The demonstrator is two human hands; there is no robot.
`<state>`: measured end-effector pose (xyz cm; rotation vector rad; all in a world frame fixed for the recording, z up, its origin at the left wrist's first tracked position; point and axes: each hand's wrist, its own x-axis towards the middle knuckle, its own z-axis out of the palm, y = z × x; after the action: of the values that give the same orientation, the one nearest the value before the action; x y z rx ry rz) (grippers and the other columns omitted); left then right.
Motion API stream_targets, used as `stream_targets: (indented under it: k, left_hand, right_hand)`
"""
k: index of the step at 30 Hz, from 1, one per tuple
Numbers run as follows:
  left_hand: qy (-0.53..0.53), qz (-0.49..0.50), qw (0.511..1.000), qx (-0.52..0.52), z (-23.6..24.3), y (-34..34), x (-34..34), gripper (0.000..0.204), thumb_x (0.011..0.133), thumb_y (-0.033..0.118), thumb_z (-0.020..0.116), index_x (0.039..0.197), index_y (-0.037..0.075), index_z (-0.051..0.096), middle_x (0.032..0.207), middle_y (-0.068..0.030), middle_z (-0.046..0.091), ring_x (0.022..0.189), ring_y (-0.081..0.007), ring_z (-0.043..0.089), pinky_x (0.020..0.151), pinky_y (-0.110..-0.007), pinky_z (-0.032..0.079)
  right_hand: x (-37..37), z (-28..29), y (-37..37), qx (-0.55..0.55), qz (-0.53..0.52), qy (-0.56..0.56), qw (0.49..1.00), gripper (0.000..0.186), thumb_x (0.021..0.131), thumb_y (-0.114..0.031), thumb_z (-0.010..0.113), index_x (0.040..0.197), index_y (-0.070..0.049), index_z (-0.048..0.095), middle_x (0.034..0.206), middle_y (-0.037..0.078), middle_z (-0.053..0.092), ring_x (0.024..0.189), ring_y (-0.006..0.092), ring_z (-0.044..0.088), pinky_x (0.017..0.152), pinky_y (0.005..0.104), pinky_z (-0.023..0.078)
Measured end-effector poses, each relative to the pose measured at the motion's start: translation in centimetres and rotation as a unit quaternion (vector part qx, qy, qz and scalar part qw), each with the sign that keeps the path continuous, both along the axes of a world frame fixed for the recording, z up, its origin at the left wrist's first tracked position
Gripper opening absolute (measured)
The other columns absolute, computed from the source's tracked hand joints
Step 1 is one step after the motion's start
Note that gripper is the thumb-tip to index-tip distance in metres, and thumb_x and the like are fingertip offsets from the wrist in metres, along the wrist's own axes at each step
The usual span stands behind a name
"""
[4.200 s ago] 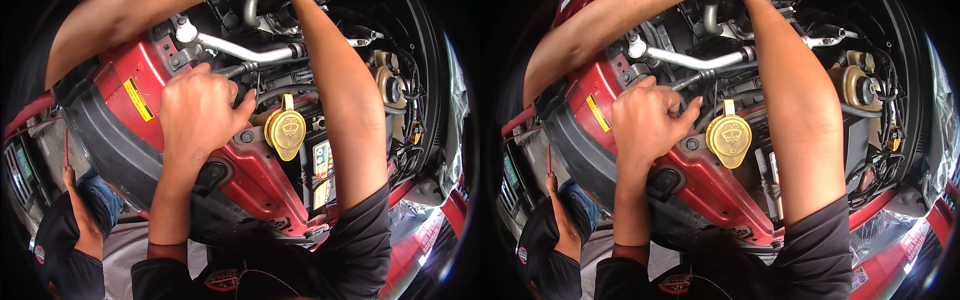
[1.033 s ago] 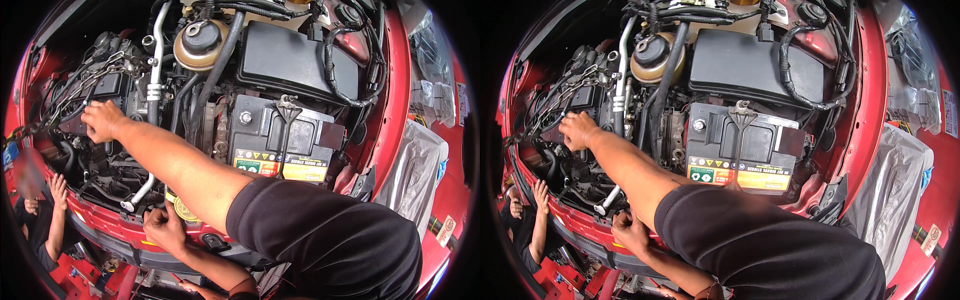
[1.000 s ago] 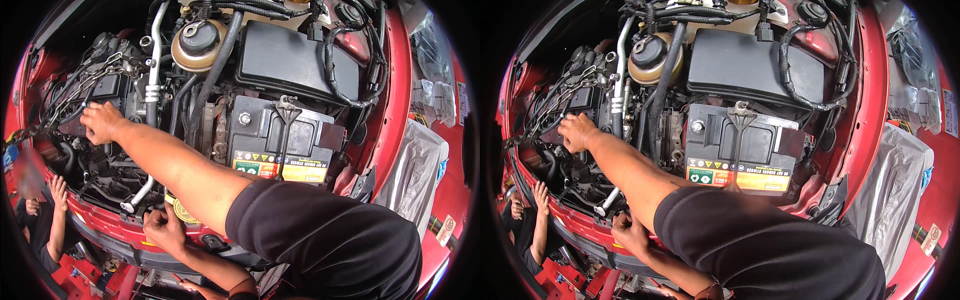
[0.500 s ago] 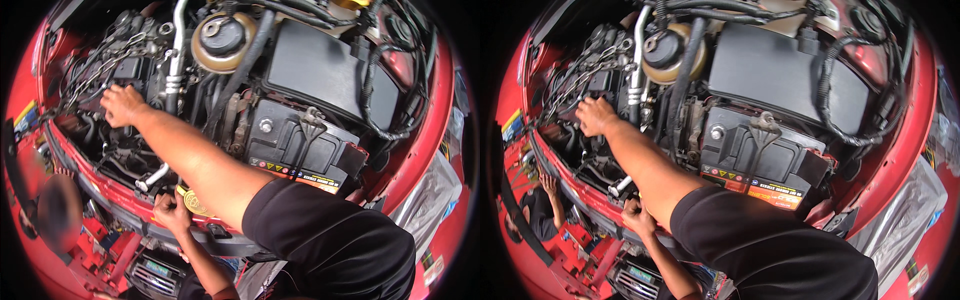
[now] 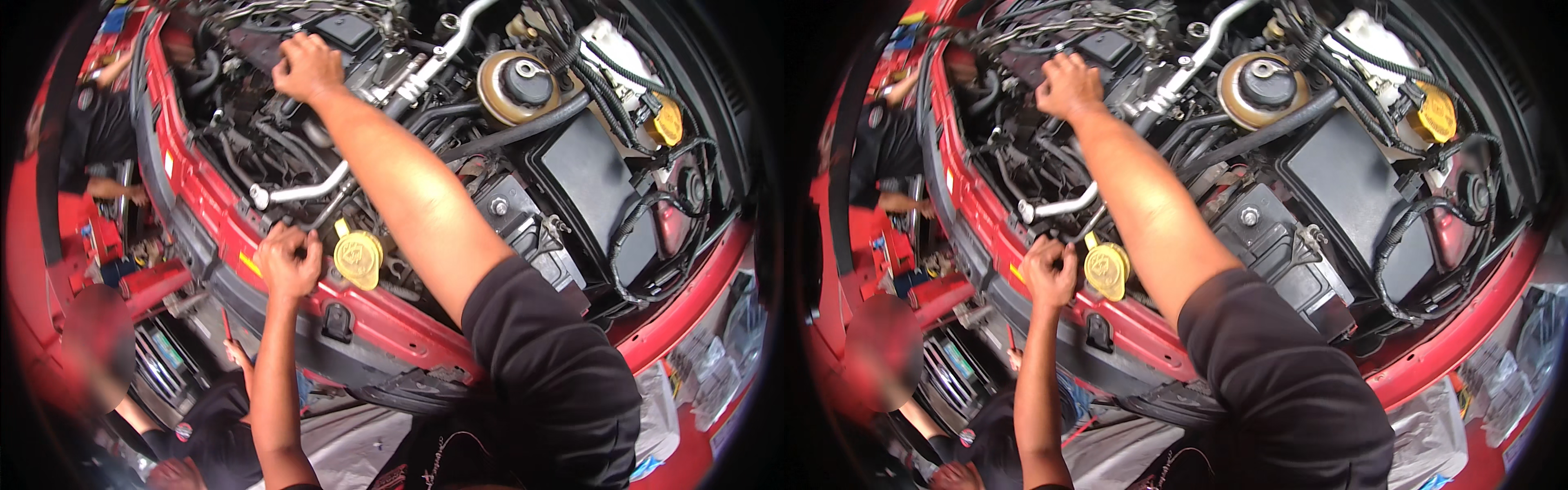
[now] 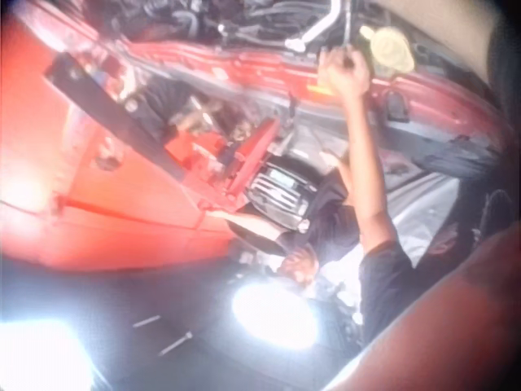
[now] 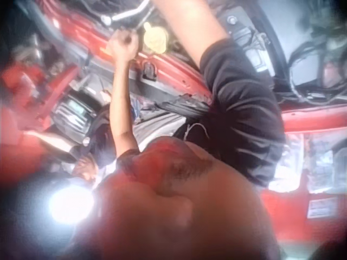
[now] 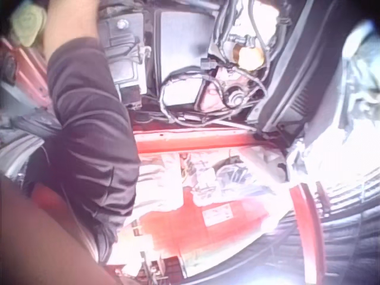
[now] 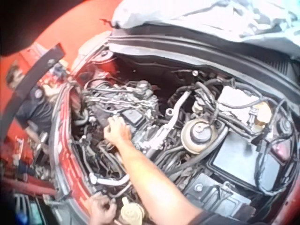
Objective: The person works on a red car engine with the hood open, using a wrench to tighten bolts on the engine block. They adjust hoses and components within the engine bay while another person assists nearby.
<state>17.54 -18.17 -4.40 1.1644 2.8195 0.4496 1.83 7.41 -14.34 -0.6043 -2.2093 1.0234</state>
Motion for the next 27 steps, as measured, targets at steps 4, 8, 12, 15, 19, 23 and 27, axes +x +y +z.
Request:
stream_targets:
  k: [4,8,12,15,19,23,27]
  left_hand:
    - [-0.026,0.004,0.999,0.019,1.0,-0.4,0.3,0.028,0.083,0.025,0.069,0.066,0.004,0.064,0.063,-0.0121,0.056,0.068,-0.0322,0.062,0.059,-0.046,0.045]
    - [-0.033,0.039,0.999,0.000,0.8,-2.6,0.4,0.026,0.077,0.030,0.068,0.065,0.007,0.068,0.068,-0.0118,0.063,0.069,-0.0338,0.067,0.062,-0.048,0.052]
    - [-0.038,0.055,0.998,-0.011,0.7,-0.8,0.3,0.031,0.077,0.037,0.068,0.066,0.009,0.071,0.073,-0.0132,0.067,0.073,-0.0363,0.069,0.067,-0.050,0.055]
    - [-0.061,0.077,0.994,-0.036,0.6,-0.8,0.4,0.033,0.076,0.041,0.068,0.068,0.010,0.073,0.074,-0.0130,0.070,0.075,-0.0364,0.071,0.068,-0.049,0.056]
    - [-0.079,0.096,0.990,-0.071,2.5,-1.6,0.6,0.036,0.077,0.045,0.066,0.074,0.011,0.077,0.076,-0.0180,0.073,0.079,-0.0367,0.073,0.074,-0.048,0.058]
    - [-0.082,0.096,0.989,-0.074,1.9,-1.3,0.4,0.039,0.081,0.050,0.064,0.078,0.014,0.080,0.085,-0.0166,0.076,0.088,-0.0359,0.074,0.086,-0.046,0.059]
    - [-0.087,0.086,0.988,-0.097,2.8,-1.4,0.9,0.044,0.085,0.052,0.062,0.097,0.016,0.083,0.102,-0.0189,0.078,0.101,-0.0372,0.074,0.094,-0.047,0.058]
  right_hand:
    - [0.3,1.0,-0.2,0.049,0.026,-0.034,0.998,0.038,0.083,-0.034,0.068,0.113,-0.011,0.069,0.123,0.011,0.063,0.124,0.0325,0.059,0.094,0.0537,0.055]
    - [0.6,1.0,-3.0,0.059,0.036,-0.065,0.996,0.052,0.082,-0.033,0.073,0.126,-0.007,0.062,0.128,0.021,0.056,0.126,0.0393,0.055,0.100,0.0535,0.053]
    - [5.4,3.2,-2.0,-0.001,0.016,0.017,1.000,0.052,0.082,-0.033,0.075,0.126,-0.010,0.061,0.129,0.023,0.055,0.127,0.0435,0.054,0.102,0.0526,0.050]
    - [9.4,5.5,-2.8,-0.135,0.048,0.011,0.990,0.043,0.079,-0.029,0.077,0.115,-0.008,0.067,0.111,0.021,0.063,0.110,0.0401,0.066,0.097,0.0468,0.052]
    - [14.7,11.0,-4.3,-0.215,0.063,0.061,0.973,0.038,0.086,-0.018,0.082,0.118,-0.002,0.070,0.109,0.014,0.069,0.089,0.0189,0.071,0.078,0.0346,0.056]
    - [22.5,18.0,-6.2,-0.416,0.084,0.201,0.883,0.023,0.092,-0.001,0.075,0.113,0.001,0.067,0.102,0.009,0.070,0.077,0.0128,0.071,0.067,0.0258,0.057]
    - [33.0,20.4,-9.6,-0.370,0.085,0.185,0.907,0.016,0.096,-0.003,0.073,0.110,0.001,0.066,0.088,0.005,0.070,0.071,0.0074,0.067,0.060,0.0237,0.052]
